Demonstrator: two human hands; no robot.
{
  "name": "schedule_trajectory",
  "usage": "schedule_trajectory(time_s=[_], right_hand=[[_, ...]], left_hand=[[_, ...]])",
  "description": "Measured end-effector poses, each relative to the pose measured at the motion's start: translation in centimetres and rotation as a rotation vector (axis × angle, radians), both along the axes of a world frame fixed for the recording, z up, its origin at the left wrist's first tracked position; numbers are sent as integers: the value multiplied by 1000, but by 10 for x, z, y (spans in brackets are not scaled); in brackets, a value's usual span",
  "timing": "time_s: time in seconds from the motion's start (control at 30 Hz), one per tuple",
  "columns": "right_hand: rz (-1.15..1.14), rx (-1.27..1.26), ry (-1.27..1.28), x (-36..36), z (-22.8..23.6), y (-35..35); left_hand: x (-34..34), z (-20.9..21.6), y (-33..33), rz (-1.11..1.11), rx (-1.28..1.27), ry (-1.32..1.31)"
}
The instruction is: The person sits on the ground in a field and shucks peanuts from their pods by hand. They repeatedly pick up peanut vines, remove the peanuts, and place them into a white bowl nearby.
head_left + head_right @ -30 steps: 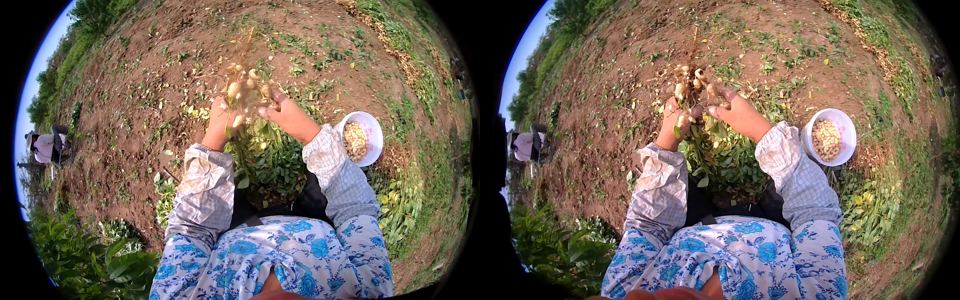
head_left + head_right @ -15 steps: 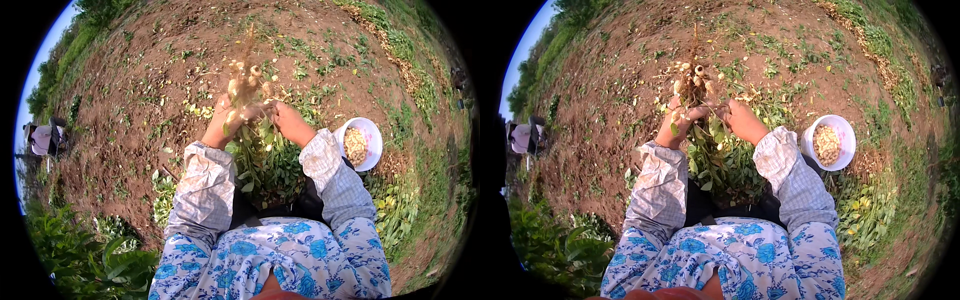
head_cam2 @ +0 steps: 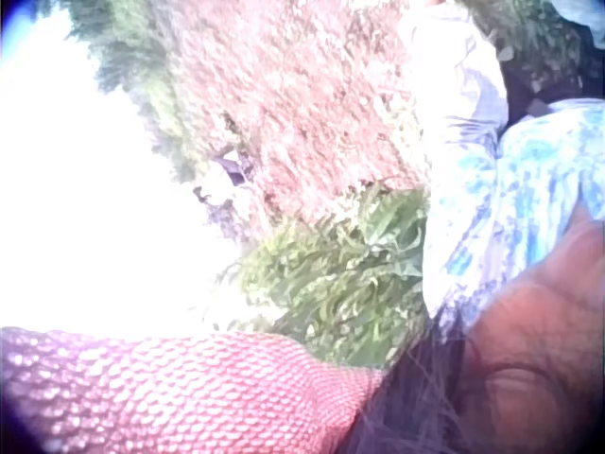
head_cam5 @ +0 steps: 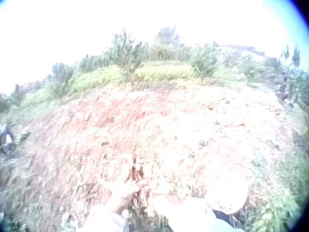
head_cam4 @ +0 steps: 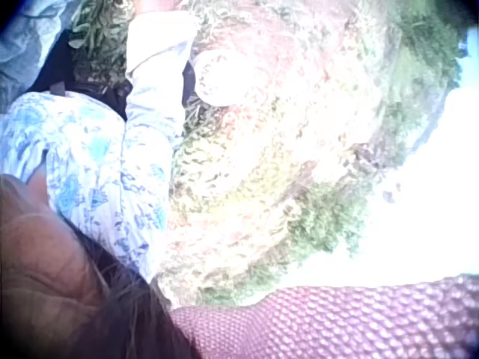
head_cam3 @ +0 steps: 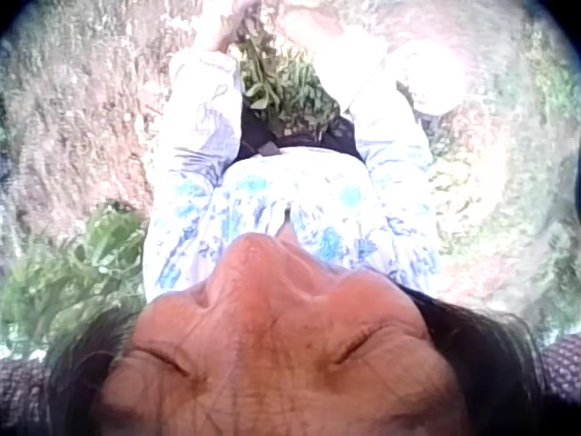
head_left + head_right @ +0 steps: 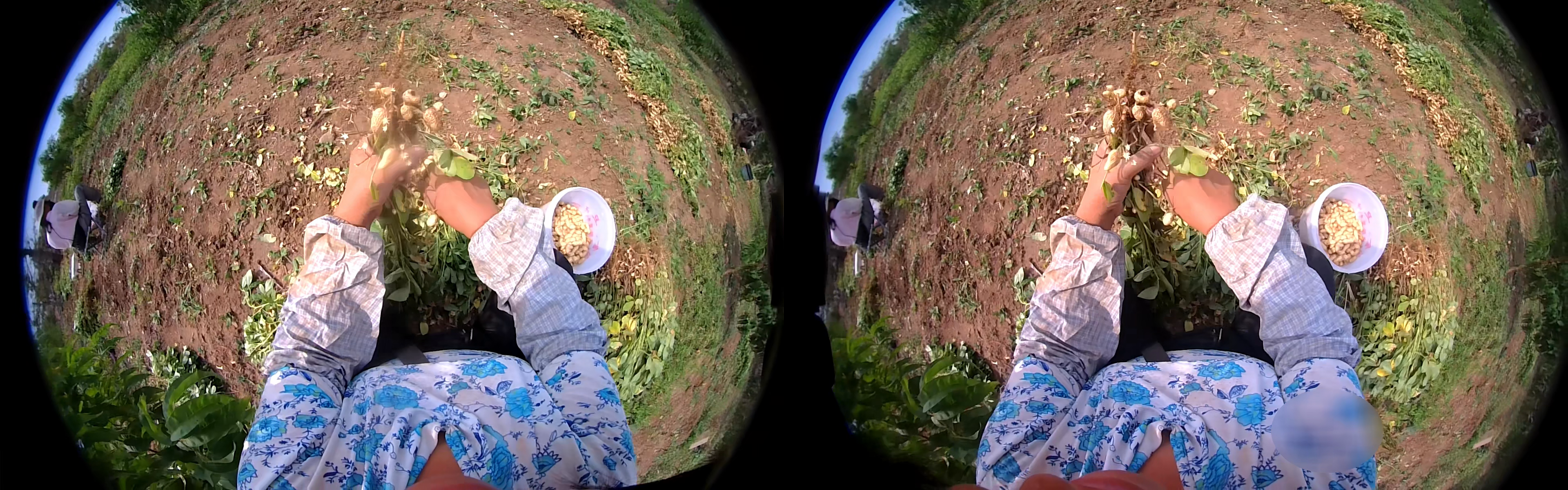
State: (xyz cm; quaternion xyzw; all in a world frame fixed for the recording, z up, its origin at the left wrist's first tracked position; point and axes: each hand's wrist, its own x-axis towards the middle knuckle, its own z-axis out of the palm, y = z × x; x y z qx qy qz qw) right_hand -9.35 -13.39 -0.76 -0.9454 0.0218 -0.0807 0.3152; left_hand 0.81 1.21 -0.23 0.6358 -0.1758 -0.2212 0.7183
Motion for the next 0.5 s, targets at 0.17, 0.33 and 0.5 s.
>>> schedule_trajectory(time_s=[0.17,0.33,0.5], right_hand=[[69,-67,166,-9,31,25],[107,531,329,-30,39,10],[-245,1252,283,-35,-2,-34]], left_hand=[[11,-35,-16,502,480,-627],[30,-23,6,536,333,-745],[31,-25,7,497,167,-850]])
